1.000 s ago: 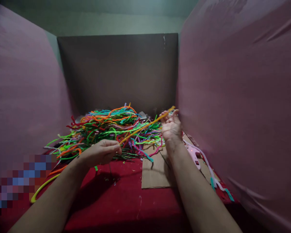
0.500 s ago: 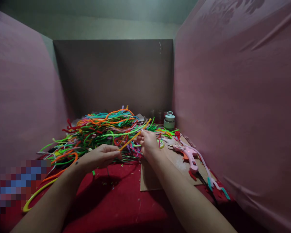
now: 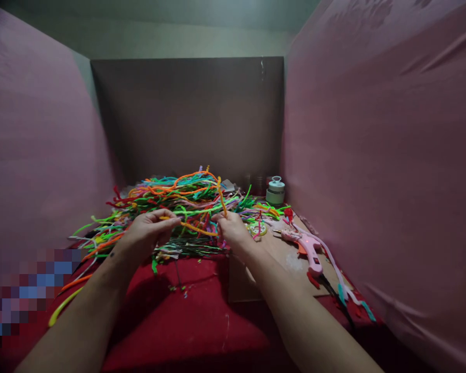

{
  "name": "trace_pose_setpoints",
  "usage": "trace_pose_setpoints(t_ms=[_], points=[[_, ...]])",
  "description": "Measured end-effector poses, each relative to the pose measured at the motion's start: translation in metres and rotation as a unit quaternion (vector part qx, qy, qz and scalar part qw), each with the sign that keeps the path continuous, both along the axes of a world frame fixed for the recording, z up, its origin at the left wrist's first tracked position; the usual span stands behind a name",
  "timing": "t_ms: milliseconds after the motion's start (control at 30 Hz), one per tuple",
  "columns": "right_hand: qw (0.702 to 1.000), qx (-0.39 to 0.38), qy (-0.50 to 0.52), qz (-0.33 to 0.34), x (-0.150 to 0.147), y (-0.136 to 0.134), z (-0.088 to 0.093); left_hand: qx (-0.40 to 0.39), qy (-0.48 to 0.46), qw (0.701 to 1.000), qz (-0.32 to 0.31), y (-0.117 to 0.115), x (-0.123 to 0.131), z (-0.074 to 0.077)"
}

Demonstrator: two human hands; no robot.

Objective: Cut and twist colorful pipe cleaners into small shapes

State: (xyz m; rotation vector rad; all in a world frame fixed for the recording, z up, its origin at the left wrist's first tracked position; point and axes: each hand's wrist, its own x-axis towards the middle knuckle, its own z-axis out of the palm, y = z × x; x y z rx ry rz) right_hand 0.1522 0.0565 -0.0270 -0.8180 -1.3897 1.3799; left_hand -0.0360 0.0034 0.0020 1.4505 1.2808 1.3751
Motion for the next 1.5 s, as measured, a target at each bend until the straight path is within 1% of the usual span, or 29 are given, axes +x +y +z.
trace_pose_setpoints(t_ms=[100,233,333,400,500,600,767,833,900,967,1067,1133,1200,1333,1433,1500], points=[[0.996,0.007,-0.06,0.06,-0.008,-0.014,-0.002,0.025,-0.1,0.995,-0.009,-0.001,0.001,0.001],[0.979,0.03,-0.107,0.168,-0.013,-0.03,-0.003,0.011,-0.216,0.976,-0.036,0.0,0.007,-0.002],[0.965,0.04,-0.118,0.232,-0.014,-0.035,-0.005,0.038,-0.259,0.963,-0.071,0.004,0.01,-0.006],[0.956,0.032,-0.103,0.272,-0.015,-0.037,-0.008,0.049,-0.28,0.953,-0.102,0.005,0.012,-0.008],[0.944,0.005,-0.078,0.321,-0.015,-0.039,-0.011,0.018,-0.299,0.943,-0.148,0.003,0.014,-0.008],[0.931,-0.022,-0.072,0.358,-0.016,-0.041,-0.013,0.007,-0.316,0.936,-0.157,-0.002,0.015,-0.005],[0.92,-0.056,-0.052,0.384,-0.017,-0.044,-0.013,0.038,-0.314,0.941,-0.119,-0.004,0.016,-0.004],[0.916,-0.062,-0.048,0.393,-0.017,-0.044,-0.013,0.065,-0.303,0.947,-0.088,-0.002,0.018,-0.003],[0.917,-0.062,-0.045,0.391,-0.018,-0.044,-0.013,0.111,-0.297,0.948,-0.035,-0.001,0.02,-0.002],[0.922,-0.065,-0.038,0.379,-0.018,-0.043,-0.014,0.173,-0.284,0.942,0.034,0.0,0.021,-0.002],[0.924,-0.091,-0.016,0.372,-0.02,-0.044,-0.016,0.249,-0.201,0.94,0.117,0.0,0.021,-0.002],[0.92,-0.106,0.007,0.378,-0.02,-0.045,-0.016,0.269,-0.147,0.94,0.148,0.0,0.02,-0.002],[0.917,-0.121,0.036,0.378,-0.02,-0.045,-0.014,0.27,-0.137,0.938,0.167,0.0,0.017,-0.002],[0.913,-0.173,0.095,0.356,-0.02,-0.041,-0.014,0.269,-0.19,0.926,0.182,0.003,0.012,-0.001],[0.909,-0.2,0.101,0.352,-0.021,-0.037,-0.017,0.262,-0.211,0.926,0.172,0.004,0.012,0.0],[0.907,-0.204,0.092,0.357,-0.021,-0.037,-0.019,0.261,-0.215,0.928,0.16,0.004,0.014,0.0]])
